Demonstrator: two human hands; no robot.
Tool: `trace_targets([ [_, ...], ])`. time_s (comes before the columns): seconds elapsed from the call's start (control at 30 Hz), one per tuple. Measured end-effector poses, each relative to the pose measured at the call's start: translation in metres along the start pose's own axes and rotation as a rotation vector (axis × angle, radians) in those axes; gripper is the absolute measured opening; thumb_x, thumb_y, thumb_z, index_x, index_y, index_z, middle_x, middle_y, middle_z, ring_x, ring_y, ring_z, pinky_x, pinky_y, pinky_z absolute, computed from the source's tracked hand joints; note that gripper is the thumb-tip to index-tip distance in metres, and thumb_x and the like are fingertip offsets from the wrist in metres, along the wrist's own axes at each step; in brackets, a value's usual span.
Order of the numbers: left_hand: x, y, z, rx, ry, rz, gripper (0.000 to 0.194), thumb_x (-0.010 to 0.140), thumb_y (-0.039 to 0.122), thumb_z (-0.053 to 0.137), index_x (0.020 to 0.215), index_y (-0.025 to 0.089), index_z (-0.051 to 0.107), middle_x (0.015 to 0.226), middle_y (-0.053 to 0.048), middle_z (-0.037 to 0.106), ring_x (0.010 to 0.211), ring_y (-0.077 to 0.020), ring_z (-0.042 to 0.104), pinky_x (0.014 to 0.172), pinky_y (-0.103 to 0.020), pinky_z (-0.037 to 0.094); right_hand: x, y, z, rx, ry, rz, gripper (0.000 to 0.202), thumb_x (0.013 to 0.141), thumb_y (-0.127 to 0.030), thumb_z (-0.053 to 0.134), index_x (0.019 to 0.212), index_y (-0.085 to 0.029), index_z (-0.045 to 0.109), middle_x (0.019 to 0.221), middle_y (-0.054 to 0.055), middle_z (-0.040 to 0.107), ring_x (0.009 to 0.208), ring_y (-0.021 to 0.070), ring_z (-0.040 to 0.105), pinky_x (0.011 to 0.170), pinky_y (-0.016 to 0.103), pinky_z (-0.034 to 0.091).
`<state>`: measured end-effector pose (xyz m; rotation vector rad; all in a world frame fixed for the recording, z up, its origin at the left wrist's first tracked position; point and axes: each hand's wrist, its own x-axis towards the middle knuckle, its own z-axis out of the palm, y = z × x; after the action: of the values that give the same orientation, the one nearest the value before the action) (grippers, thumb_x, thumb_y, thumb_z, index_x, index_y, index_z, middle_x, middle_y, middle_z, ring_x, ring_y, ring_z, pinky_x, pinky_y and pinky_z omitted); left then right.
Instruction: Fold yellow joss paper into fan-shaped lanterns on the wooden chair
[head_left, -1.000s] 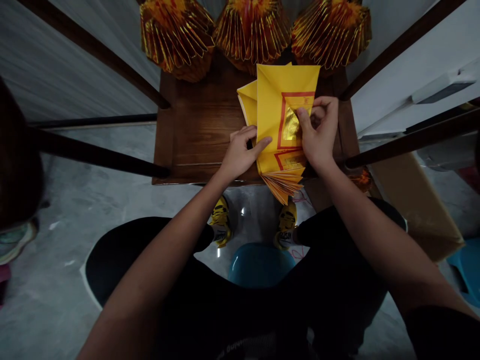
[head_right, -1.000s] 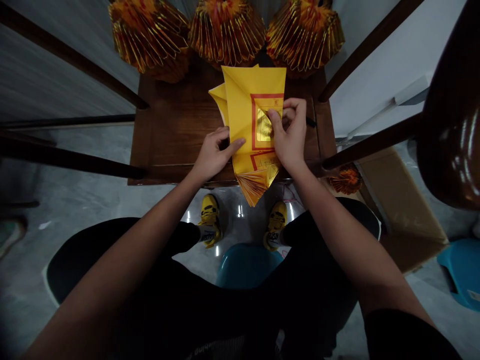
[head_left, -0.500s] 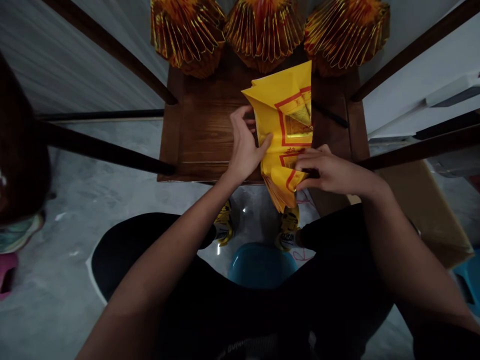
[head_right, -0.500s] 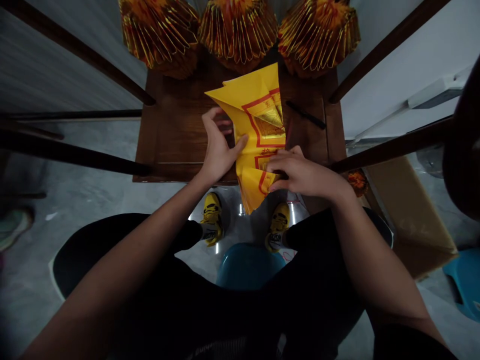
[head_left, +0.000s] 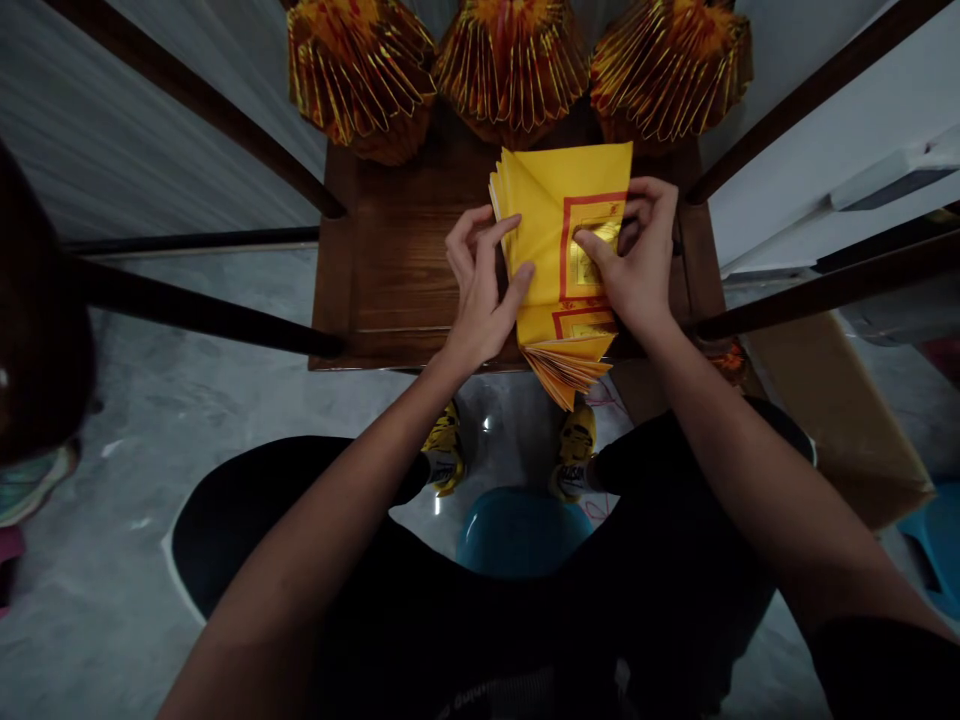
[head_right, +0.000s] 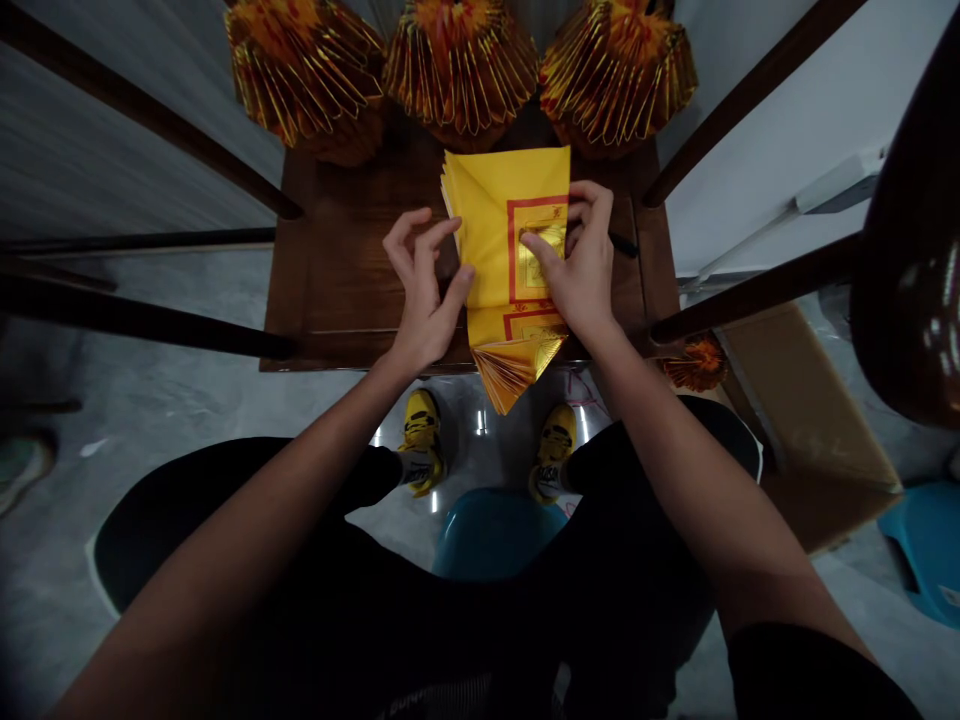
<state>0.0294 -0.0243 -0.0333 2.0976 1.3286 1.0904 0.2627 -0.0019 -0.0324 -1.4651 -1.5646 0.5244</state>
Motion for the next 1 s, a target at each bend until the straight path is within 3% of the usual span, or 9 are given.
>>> trace_targets([
  [0.1,0.0,-0.003,0.004,0.08,-0.073,0.068,0.07,0.105,0.079,0.047,0.161,0.036,0.05,0.179,-0.011,0.031,0.167,-0.0387,0.029,0.138,-0.059,0.024,-0.006,-0.01,-0.01,-0.239,-0.044,-0.056,0.082,0.102,-0.072,0.06,0.17,-0.034,0.035,0.161,0.019,0.049,0.151,0.0481,0.043,0.12,0.076,0.039],
  [0.2,-0.001,0.0,0.008,0.166,-0.105,0.097,0.067,0.111,0.07,0.041,0.167,0.034,0.046,0.183,-0.012,0.028,0.169,-0.0383,0.026,0.138,-0.061,0.024,-0.015,-0.023,-0.023,-0.405,-0.16,-0.157,0.081,0.103,-0.072,0.056,0.172,-0.035,0.035,0.165,0.019,0.042,0.153,0.0506,0.032,0.122,0.079,0.03],
  [0.4,-0.002,0.011,0.012,0.29,-0.162,0.189,0.053,0.117,0.04,0.033,0.17,0.04,0.043,0.187,0.0,0.026,0.174,-0.0295,0.022,0.141,-0.062,0.014,-0.042,-0.049,-0.054,-0.38,-0.497,-0.295,0.035,0.11,-0.051,0.052,0.134,-0.033,0.068,0.137,0.012,0.067,0.132,0.0412,0.054,0.113,0.064,0.036],
  [0.53,-0.001,0.011,0.011,0.264,-0.18,0.197,0.053,0.116,0.037,0.04,0.169,0.038,0.043,0.185,0.002,0.032,0.174,-0.0279,0.022,0.143,-0.063,0.012,-0.055,-0.052,-0.069,-0.373,-0.732,-0.268,0.024,0.105,-0.037,0.057,0.121,-0.027,0.071,0.127,0.011,0.072,0.121,0.0363,0.059,0.107,0.056,0.035],
  [0.63,0.0,0.011,0.008,0.224,-0.227,0.231,0.052,0.116,0.032,0.039,0.167,0.034,0.047,0.18,-0.001,0.044,0.172,-0.0267,0.03,0.143,-0.06,0.014,-0.051,-0.046,-0.072,-0.26,-0.816,-0.213,0.019,0.102,-0.039,0.063,0.111,-0.025,0.071,0.118,0.011,0.074,0.116,0.0347,0.061,0.104,0.052,0.036],
  [0.73,0.002,0.011,0.004,0.131,-0.304,0.245,0.047,0.118,0.034,0.034,0.158,0.03,0.059,0.169,-0.005,0.059,0.16,-0.0255,0.049,0.14,-0.056,0.023,-0.039,-0.041,-0.075,-0.08,-0.91,-0.177,0.027,0.102,-0.05,0.068,0.094,-0.025,0.07,0.097,0.006,0.074,0.101,0.0296,0.063,0.099,0.049,0.04],
  [0.83,0.004,0.005,0.001,-0.051,-0.27,0.133,0.058,0.12,0.05,0.024,0.136,0.028,0.074,0.147,-0.006,0.076,0.144,-0.0251,0.064,0.135,-0.053,0.035,-0.029,-0.039,-0.072,0.12,-0.826,-0.075,0.038,0.097,-0.064,0.074,0.092,-0.027,0.069,0.087,0.002,0.069,0.086,0.0247,0.061,0.088,0.044,0.047],
  [0.9,0.004,-0.001,0.0,-0.172,-0.195,0.054,0.072,0.118,0.063,0.017,0.123,0.026,0.079,0.132,-0.007,0.081,0.134,-0.0268,0.07,0.128,-0.051,0.045,-0.024,-0.036,-0.062,0.241,-0.613,-0.001,0.043,0.095,-0.071,0.074,0.098,-0.029,0.067,0.092,0.002,0.069,0.088,0.0241,0.063,0.084,0.042,0.052],
  [1.0,0.006,-0.008,-0.002,-0.313,-0.164,0.038,0.079,0.11,0.08,0.023,0.109,0.027,0.081,0.119,-0.008,0.081,0.123,-0.0302,0.075,0.116,-0.05,0.055,-0.016,-0.023,-0.037,0.286,-0.26,0.021,0.051,0.099,-0.081,0.06,0.11,-0.031,0.066,0.107,0.005,0.069,0.103,0.0271,0.067,0.09,0.044,0.057],
])
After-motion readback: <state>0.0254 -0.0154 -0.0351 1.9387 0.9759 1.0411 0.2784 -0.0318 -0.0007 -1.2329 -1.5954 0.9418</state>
